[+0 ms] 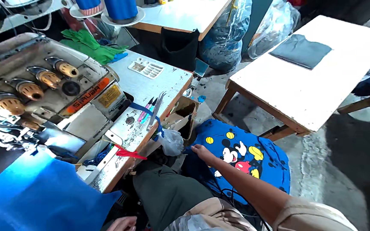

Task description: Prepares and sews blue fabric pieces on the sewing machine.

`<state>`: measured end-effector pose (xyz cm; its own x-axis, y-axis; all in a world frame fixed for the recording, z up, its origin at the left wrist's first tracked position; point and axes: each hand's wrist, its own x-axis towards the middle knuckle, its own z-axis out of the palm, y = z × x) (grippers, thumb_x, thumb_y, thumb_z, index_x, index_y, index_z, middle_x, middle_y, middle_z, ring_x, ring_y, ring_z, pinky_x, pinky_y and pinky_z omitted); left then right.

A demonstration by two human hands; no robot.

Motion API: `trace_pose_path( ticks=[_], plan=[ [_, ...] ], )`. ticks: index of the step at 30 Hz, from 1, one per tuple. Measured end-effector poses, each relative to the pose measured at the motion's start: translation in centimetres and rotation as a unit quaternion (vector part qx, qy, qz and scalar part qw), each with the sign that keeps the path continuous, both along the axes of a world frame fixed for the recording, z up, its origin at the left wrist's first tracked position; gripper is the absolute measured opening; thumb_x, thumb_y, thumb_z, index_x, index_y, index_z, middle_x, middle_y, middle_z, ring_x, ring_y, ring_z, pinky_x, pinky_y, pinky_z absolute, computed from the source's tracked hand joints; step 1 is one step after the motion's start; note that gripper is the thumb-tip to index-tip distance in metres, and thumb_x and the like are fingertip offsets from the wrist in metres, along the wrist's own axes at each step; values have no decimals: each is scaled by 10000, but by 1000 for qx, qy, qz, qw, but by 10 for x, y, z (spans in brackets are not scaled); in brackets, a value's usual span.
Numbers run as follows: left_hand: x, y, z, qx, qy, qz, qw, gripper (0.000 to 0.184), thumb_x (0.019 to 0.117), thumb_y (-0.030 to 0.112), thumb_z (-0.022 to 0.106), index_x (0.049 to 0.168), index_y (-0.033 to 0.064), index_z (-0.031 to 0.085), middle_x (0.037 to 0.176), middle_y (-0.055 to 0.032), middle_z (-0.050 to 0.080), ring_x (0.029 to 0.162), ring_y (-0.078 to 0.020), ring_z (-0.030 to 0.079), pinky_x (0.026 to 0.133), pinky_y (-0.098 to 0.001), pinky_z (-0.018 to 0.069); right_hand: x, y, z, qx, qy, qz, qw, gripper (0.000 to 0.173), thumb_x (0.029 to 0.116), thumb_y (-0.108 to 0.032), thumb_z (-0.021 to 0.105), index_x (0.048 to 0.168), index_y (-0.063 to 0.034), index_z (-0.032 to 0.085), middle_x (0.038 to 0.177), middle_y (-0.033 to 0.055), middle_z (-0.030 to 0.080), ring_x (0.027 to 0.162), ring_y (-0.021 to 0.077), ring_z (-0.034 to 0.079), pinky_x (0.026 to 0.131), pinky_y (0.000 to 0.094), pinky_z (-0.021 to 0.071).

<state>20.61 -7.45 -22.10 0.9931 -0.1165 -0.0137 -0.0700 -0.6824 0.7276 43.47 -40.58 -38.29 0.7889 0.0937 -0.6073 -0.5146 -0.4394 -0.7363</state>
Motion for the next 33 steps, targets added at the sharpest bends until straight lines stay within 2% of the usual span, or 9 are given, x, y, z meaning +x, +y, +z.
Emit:
trace_pose_path(
  ticks=[4,6,8,12,16,18,24,29,33],
  plan=[
    [45,-32,-3,-68,30,-50,996,211,968,20,613,1125,-86,706,1063,-201,721,921,-214,715,847,-339,591,1,-2,6,-46,-16,133,990,530,940,-240,748,1323,74,557,1261,289,613,1190,394,603,1044,546,458],
    [74,-55,-13,-123,80,-54,988,243,979,44,603,1178,-72,681,1084,-158,722,941,-176,707,847,-321,583,-1,-2,8,-44,-35,120,991,401,978,-211,691,1254,73,626,1216,283,640,1161,390,617,1028,546,460],
    [104,-82,-27,-188,180,-35,965,294,1000,77,585,1264,-47,621,1103,-102,706,949,-136,697,850,-310,583,-6,-1,6,47,-36,0,998,329,1022,-226,633,1171,67,646,1097,231,660,1023,306,637,934,482,500],
    [156,-141,-59,-289,341,44,893,403,1035,97,531,1401,-59,473,1203,-145,681,929,-174,711,831,-334,589,-14,-8,15,221,29,-158,962,367,1063,-215,556,1323,44,578,1167,185,671,1043,226,661,941,411,534],
    [184,-191,-90,-357,423,157,818,588,1085,175,484,1577,-5,217,1491,-275,442,1206,-330,609,979,-430,530,-17,-21,28,294,74,-159,940,362,1087,-217,495,1352,26,546,1159,149,668,1031,191,665,940,392,542],
    [187,-208,-100,-379,427,163,805,559,1093,213,473,1572,33,248,1435,-236,506,1199,-311,613,967,-456,538,-20,-22,30,299,60,-115,945,326,1084,-201,492,1295,34,570,1132,129,667,1011,163,656,933,372,537],
    [197,-201,-113,-347,316,230,853,179,976,-17,616,1145,-66,580,963,-110,645,760,-134,639,693,-286,565,-20,-27,21,293,16,-68,954,268,1056,-150,531,1224,50,593,1062,118,653,912,139,635,841,341,534],
    [192,-166,-130,-133,284,133,940,196,920,-20,695,1097,-92,656,986,-168,670,784,-177,673,725,-329,590,-8,-105,6,106,-7,-190,976,349,1068,-162,521,1336,54,573,1266,252,620,1132,327,616,988,502,487],
    [190,-166,-135,-109,265,108,952,180,936,-17,673,1102,-85,657,983,-163,664,780,-170,661,731,-322,581,8,-253,25,-84,-102,-368,921,335,1078,-172,508,1277,90,575,1187,296,620,1074,392,614,938,578,479]
  ],
)
